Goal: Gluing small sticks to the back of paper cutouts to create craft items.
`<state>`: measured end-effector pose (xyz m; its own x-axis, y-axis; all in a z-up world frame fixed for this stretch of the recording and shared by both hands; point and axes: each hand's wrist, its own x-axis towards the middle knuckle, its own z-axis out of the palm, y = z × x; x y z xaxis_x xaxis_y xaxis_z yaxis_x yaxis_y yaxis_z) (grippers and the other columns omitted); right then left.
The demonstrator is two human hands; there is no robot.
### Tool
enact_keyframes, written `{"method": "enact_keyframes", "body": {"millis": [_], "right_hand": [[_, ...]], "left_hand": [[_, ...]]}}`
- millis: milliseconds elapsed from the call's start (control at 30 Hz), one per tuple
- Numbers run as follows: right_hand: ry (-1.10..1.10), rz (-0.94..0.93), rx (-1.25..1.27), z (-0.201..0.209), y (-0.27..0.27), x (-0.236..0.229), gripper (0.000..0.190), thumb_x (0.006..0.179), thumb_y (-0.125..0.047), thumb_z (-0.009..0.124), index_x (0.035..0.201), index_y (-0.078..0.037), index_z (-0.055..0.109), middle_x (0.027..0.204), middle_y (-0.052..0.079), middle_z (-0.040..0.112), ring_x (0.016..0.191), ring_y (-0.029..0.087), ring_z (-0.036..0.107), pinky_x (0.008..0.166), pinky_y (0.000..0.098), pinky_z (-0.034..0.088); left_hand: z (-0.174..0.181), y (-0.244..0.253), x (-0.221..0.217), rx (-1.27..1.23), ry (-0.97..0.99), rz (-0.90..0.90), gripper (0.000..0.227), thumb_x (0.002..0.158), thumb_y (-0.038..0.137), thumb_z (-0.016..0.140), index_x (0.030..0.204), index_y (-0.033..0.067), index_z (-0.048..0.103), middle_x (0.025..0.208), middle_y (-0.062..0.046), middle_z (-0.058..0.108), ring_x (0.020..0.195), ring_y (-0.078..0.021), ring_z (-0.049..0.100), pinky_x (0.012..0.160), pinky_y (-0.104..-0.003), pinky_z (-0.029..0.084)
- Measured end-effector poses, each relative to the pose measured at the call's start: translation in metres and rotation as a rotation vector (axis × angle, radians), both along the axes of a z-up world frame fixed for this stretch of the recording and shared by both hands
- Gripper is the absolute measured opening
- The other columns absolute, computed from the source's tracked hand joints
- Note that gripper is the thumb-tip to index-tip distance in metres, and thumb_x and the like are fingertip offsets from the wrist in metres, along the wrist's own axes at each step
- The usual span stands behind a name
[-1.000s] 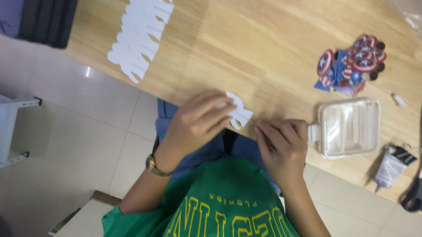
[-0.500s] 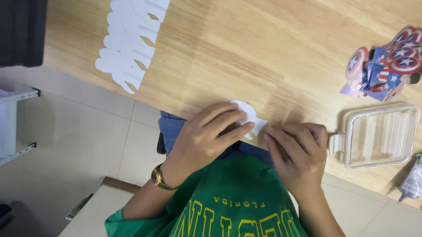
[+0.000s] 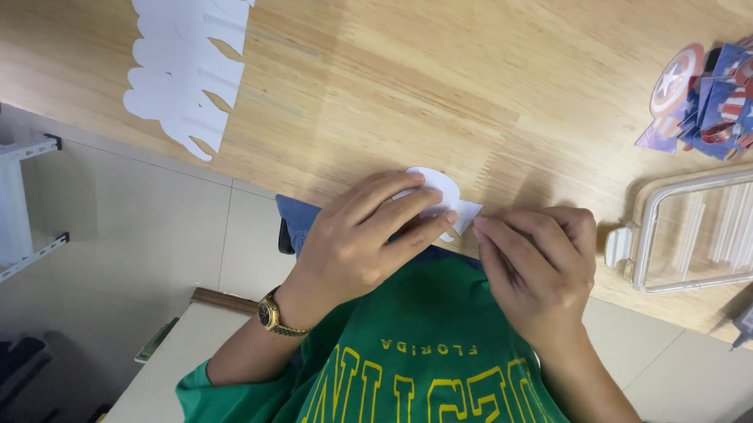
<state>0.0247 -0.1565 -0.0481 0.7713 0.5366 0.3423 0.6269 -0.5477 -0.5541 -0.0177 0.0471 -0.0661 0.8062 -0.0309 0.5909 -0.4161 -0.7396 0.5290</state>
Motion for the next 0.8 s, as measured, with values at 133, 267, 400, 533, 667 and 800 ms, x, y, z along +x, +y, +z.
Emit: {"method": "enact_keyframes", "body": {"millis": [133,267,400,533,667,800], "right_hand": [[-0.013,0.014,0.015,0.0000,-0.0005,0.0013,0.004,0.090,0.002,0.082,0.094,0.001,0.081,0.088,0.014,0.071,0.080,0.032,0.056,0.077,0.0427,0.056],[-0.021,0.011,0.011,-0.0012,-0.0005,-0.0002,0.003,0.091,0.002,0.081,0.094,0.001,0.081,0.089,0.014,0.072,0.079,0.032,0.057,0.076,0.0420,0.056],[-0.035,0.008,0.011,-0.0019,-0.0016,0.0001,0.002,0.091,0.000,0.081,0.093,0.001,0.081,0.089,0.014,0.072,0.079,0.033,0.057,0.075,0.0421,0.056],[-0.028,-0.013,0.004,0.0001,-0.0006,-0.0016,0.004,0.091,0.001,0.081,0.095,0.001,0.081,0.090,0.014,0.072,0.081,0.033,0.059,0.076,0.0417,0.056],[-0.014,-0.001,0.034,-0.0001,-0.0027,0.0015,0.005,0.091,-0.001,0.082,0.096,-0.001,0.081,0.090,0.012,0.072,0.080,0.034,0.058,0.074,0.0422,0.055],[0.019,-0.024,0.034,0.0046,-0.0033,-0.0009,0.012,0.090,-0.005,0.085,0.101,-0.001,0.080,0.092,0.011,0.070,0.087,0.034,0.061,0.077,0.0425,0.056]], "left_hand": [[0.0017,0.0010,0.0021,0.019,-0.019,-0.012,0.010,0.088,0.005,0.084,0.096,0.0106,0.083,0.099,-0.012,0.078,0.098,-0.0307,0.075,0.086,-0.043,0.067],[0.0019,-0.0013,0.0014,0.006,-0.027,0.003,0.008,0.087,0.006,0.084,0.095,0.0068,0.082,0.099,-0.013,0.077,0.098,-0.0321,0.074,0.086,-0.044,0.066],[0.0033,0.0003,0.0025,0.017,-0.037,-0.012,0.007,0.087,0.006,0.085,0.093,0.0083,0.082,0.097,-0.012,0.077,0.097,-0.0320,0.074,0.085,-0.043,0.066],[0.0032,-0.0013,0.0018,0.012,-0.052,-0.003,0.006,0.087,0.007,0.085,0.093,0.0074,0.083,0.097,-0.012,0.078,0.096,-0.0318,0.074,0.085,-0.043,0.066],[-0.0004,-0.0018,-0.0020,-0.028,-0.062,0.000,0.005,0.088,0.007,0.083,0.093,0.0062,0.083,0.099,-0.012,0.078,0.096,-0.0315,0.075,0.084,-0.042,0.066],[-0.0008,-0.0011,-0.0069,-0.082,-0.009,-0.001,0.016,0.092,0.010,0.080,0.108,0.0071,0.081,0.106,-0.014,0.077,0.103,-0.0335,0.074,0.089,-0.045,0.065]]}}
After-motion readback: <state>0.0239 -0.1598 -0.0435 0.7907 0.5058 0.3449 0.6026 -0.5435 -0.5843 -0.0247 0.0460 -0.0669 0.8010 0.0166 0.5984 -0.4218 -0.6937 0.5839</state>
